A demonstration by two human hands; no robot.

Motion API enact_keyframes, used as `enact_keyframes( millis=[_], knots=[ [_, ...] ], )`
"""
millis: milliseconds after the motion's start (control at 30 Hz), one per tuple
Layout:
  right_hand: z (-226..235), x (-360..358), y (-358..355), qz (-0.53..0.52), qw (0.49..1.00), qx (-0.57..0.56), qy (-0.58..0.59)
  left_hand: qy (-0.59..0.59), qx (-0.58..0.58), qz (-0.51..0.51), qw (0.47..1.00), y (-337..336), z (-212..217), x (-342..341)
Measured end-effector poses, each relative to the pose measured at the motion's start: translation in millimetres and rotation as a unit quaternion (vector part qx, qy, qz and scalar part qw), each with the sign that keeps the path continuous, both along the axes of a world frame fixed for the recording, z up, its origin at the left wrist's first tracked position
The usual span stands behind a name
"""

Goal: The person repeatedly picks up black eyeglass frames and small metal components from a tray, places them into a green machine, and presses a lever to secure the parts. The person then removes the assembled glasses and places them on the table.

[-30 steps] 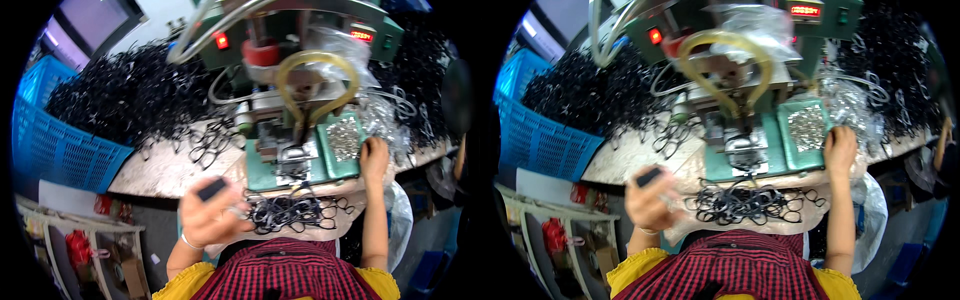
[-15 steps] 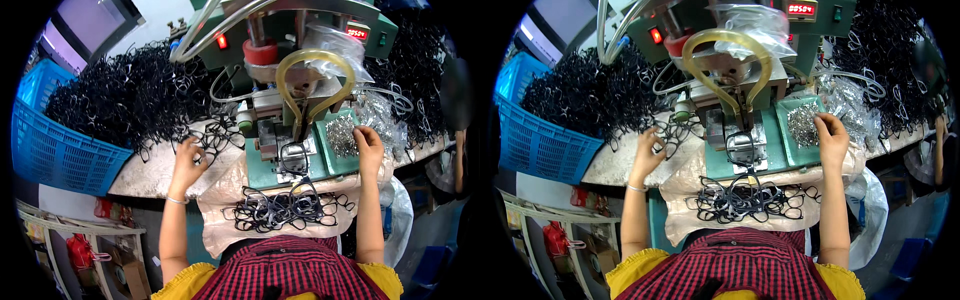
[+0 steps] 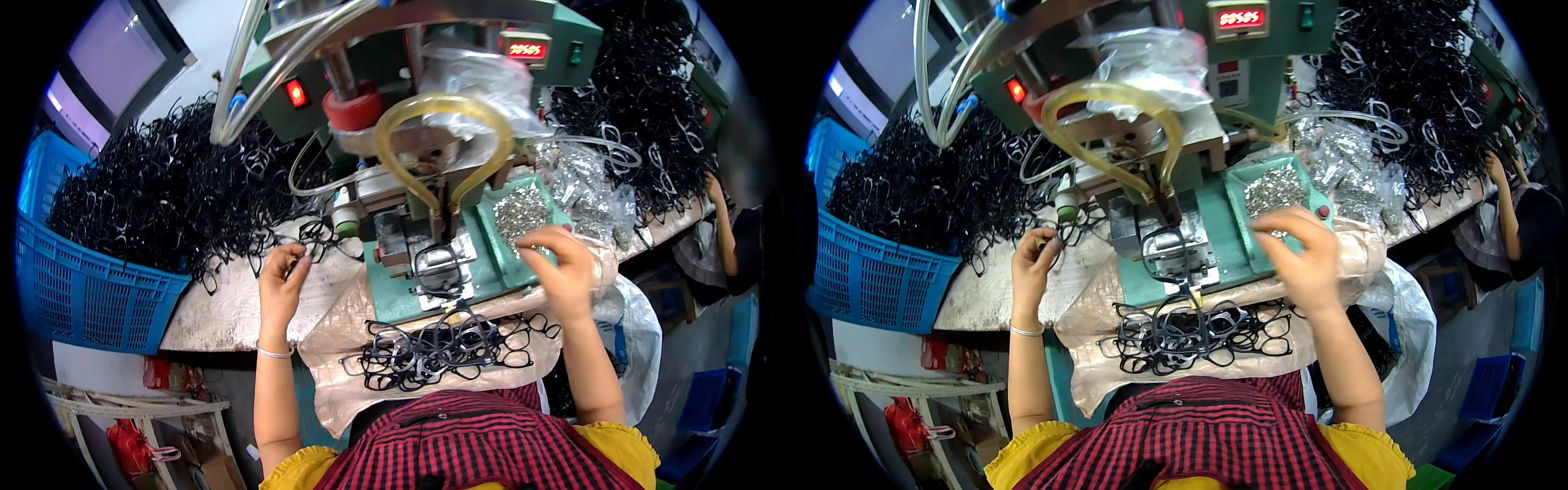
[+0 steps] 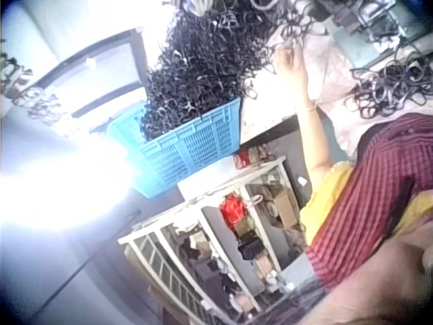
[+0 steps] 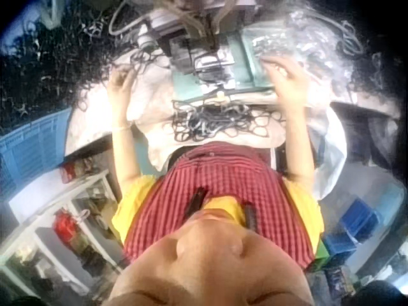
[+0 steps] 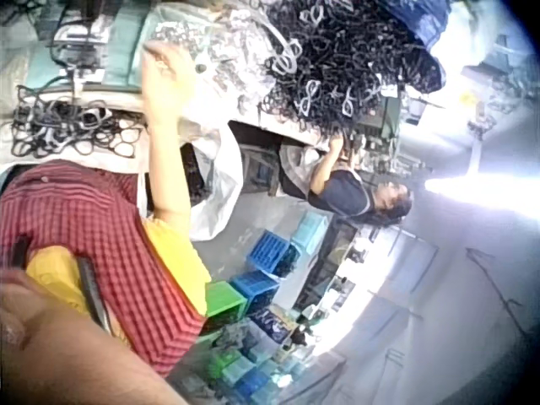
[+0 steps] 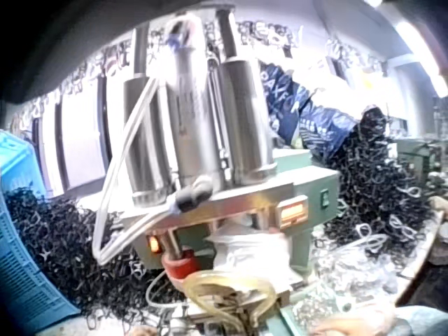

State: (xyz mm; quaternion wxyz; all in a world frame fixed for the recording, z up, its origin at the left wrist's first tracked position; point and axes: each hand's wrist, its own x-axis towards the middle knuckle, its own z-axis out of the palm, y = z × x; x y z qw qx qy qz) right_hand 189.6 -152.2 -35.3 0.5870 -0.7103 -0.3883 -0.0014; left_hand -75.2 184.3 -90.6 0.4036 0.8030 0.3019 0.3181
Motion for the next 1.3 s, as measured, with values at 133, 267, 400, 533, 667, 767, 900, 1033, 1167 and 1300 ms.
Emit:
enact_keyframes(
  millis=[133,267,400,533,667,767,900,1033,1167,1300],
  knots=[
    [4,-8,71,0.043,0.997,0.066,-0.013,-0.216,-0.178,0.034,0.960,-29,13,15],
    [-5,-28,81,0.013,0.987,0.123,0.104,-0.139,-0.001,0.130,0.982,-60,21,14],
    [-2,-28,78,0.046,0.973,0.141,0.177,-0.380,0.066,-0.116,0.915,-112,110,48],
    [6,-38,81,0.111,0.940,0.211,0.243,-0.276,0.256,-0.103,0.921,-122,157,79],
    [5,-41,82,0.105,0.943,0.206,0.240,-0.267,0.250,-0.075,0.928,-118,155,86],
    [8,-34,79,0.116,0.939,0.157,0.282,-0.253,0.240,-0.086,0.933,-115,159,86],
    [9,-40,80,0.103,0.958,0.164,0.211,-0.243,0.238,-0.107,0.934,-116,162,83],
    [20,-53,80,0.098,0.938,0.198,0.266,-0.244,0.283,-0.112,0.921,-118,161,85],
    [21,-50,82,0.103,0.921,0.195,0.322,-0.263,0.305,-0.127,0.907,-112,157,87],
    [28,-64,53,0.144,0.921,0.164,0.324,-0.118,0.410,-0.155,0.891,-142,156,65]
  ],
)
